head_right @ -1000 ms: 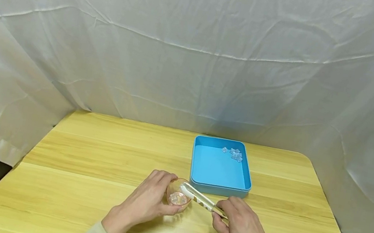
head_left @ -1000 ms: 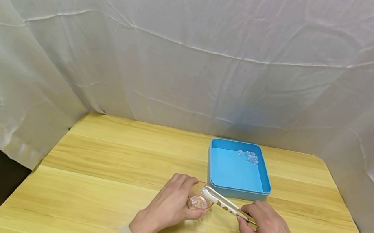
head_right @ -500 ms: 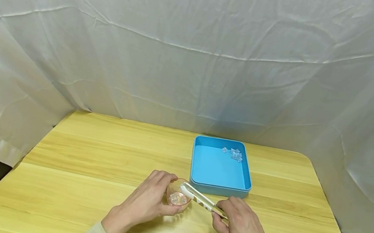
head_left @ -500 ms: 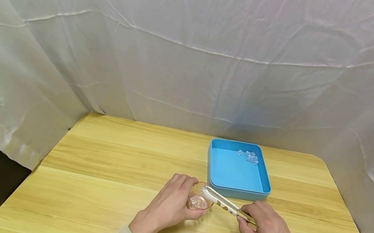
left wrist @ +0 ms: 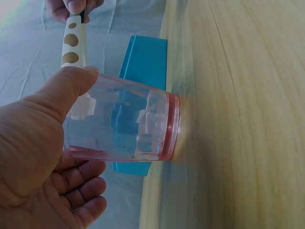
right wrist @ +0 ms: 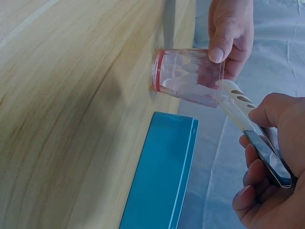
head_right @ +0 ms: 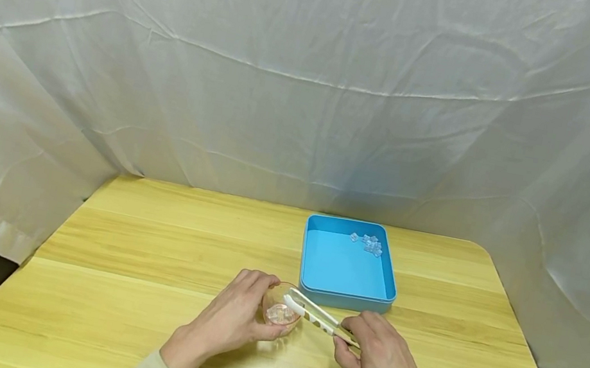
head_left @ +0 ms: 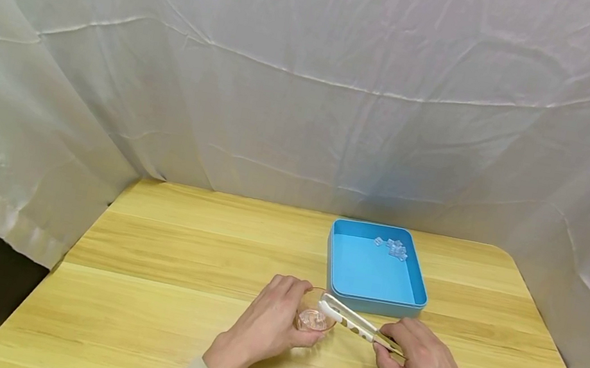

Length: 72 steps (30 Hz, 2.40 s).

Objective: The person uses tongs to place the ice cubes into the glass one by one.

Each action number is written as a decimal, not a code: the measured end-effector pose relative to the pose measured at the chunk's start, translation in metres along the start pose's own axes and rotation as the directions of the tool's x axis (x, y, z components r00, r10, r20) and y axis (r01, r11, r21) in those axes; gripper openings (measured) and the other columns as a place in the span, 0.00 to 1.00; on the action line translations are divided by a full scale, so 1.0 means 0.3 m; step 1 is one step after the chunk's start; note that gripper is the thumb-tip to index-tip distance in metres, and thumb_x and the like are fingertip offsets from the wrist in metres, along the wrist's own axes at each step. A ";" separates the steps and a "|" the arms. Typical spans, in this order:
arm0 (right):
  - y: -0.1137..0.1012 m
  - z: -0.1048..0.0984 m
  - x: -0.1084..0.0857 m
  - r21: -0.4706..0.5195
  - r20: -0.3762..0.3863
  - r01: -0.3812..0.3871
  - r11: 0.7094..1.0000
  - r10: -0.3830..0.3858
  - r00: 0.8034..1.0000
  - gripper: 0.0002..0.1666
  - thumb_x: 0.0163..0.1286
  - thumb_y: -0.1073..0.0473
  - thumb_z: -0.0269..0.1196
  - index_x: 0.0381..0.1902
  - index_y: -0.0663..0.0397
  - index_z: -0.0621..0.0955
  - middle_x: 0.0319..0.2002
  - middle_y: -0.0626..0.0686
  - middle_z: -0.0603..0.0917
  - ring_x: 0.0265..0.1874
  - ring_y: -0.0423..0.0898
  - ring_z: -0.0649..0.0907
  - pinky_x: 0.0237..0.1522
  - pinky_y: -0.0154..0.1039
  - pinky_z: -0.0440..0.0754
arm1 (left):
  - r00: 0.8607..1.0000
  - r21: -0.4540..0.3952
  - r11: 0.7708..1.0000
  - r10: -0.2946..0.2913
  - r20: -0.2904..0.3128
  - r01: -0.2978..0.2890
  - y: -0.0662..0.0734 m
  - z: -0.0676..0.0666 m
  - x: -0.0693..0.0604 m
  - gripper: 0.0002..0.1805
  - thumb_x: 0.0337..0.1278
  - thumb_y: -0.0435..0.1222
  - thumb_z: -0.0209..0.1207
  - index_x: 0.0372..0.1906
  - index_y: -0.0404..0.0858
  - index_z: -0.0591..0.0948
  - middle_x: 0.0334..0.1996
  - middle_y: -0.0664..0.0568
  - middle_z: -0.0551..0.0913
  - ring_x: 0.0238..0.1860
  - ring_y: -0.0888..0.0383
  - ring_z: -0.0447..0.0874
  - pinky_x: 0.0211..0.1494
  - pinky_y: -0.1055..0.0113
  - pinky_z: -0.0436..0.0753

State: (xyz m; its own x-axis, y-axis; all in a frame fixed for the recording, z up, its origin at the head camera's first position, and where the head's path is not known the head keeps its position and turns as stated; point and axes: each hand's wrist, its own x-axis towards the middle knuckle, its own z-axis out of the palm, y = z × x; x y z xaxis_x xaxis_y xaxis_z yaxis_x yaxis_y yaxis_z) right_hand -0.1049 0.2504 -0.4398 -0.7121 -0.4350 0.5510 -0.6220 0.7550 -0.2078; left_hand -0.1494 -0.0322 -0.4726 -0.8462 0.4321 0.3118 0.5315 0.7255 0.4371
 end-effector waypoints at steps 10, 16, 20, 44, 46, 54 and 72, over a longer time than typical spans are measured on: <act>-0.005 -0.001 0.001 -0.001 0.010 -0.020 1.000 0.020 1.000 0.15 0.56 0.64 0.76 0.36 0.42 0.83 0.31 0.31 0.74 0.30 0.28 0.67 0.27 0.22 0.68 | 1.000 -0.018 1.000 -0.005 0.012 0.005 -0.002 0.000 0.000 0.41 0.51 0.57 0.77 0.63 0.36 0.79 0.55 0.50 0.84 0.57 0.54 0.78 0.66 0.58 0.79; -0.007 -0.002 0.001 -0.004 0.017 -0.029 1.000 0.029 0.999 0.15 0.56 0.64 0.77 0.36 0.42 0.83 0.31 0.32 0.73 0.29 0.28 0.67 0.27 0.23 0.69 | 0.999 -0.057 0.998 -0.022 0.042 0.024 -0.002 -0.002 0.000 0.45 0.50 0.60 0.76 0.66 0.36 0.78 0.58 0.49 0.83 0.61 0.53 0.77 0.68 0.58 0.78; -0.006 -0.001 0.000 -0.004 0.015 -0.028 1.000 0.028 1.000 0.15 0.56 0.64 0.77 0.36 0.42 0.83 0.31 0.32 0.73 0.30 0.28 0.67 0.27 0.23 0.68 | 0.999 -0.057 0.998 -0.027 0.038 0.029 -0.002 0.000 0.001 0.44 0.51 0.59 0.76 0.66 0.36 0.78 0.58 0.49 0.83 0.61 0.53 0.77 0.68 0.58 0.78; -0.008 0.002 0.004 -0.009 0.041 -0.060 0.998 0.061 0.997 0.15 0.54 0.62 0.77 0.36 0.42 0.83 0.32 0.33 0.75 0.30 0.28 0.69 0.28 0.27 0.73 | 1.000 0.070 0.998 0.005 -0.017 -0.004 0.000 0.011 0.001 0.42 0.53 0.63 0.73 0.63 0.38 0.79 0.55 0.52 0.83 0.56 0.54 0.78 0.65 0.59 0.80; -0.005 -0.001 0.007 -0.012 0.035 -0.052 0.999 0.052 0.998 0.15 0.54 0.62 0.77 0.36 0.42 0.83 0.32 0.33 0.75 0.30 0.29 0.70 0.28 0.27 0.74 | 1.000 0.063 0.998 0.003 -0.012 -0.002 -0.002 0.011 0.002 0.41 0.53 0.62 0.73 0.63 0.38 0.79 0.55 0.52 0.83 0.57 0.54 0.78 0.66 0.59 0.80; 0.036 -0.038 0.050 -0.046 -0.005 -0.067 0.997 0.067 0.998 0.14 0.54 0.62 0.76 0.36 0.45 0.83 0.31 0.37 0.76 0.29 0.31 0.71 0.27 0.31 0.75 | 1.000 0.023 1.000 -0.007 0.008 0.007 -0.002 0.005 0.003 0.40 0.53 0.58 0.75 0.63 0.37 0.80 0.55 0.51 0.83 0.57 0.54 0.78 0.67 0.58 0.79; 0.177 -0.054 0.148 -0.147 0.115 -0.396 0.907 0.413 0.904 0.13 0.69 0.58 0.65 0.42 0.65 0.84 0.30 0.53 0.80 0.23 0.45 0.70 0.22 0.38 0.68 | 0.999 -0.015 1.000 -0.025 0.021 0.025 -0.003 0.007 0.002 0.42 0.51 0.59 0.76 0.65 0.37 0.79 0.56 0.50 0.83 0.60 0.53 0.78 0.68 0.57 0.79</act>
State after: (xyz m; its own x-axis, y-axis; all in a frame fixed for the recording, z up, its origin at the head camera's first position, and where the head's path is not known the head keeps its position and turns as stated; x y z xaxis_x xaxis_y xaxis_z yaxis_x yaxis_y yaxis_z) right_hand -0.1643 0.2792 -0.4134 -0.9375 -0.1375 0.3196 -0.2342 0.9288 -0.2873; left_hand -0.1505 -0.0313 -0.4746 -0.8599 0.4248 0.2832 0.5104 0.7281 0.4576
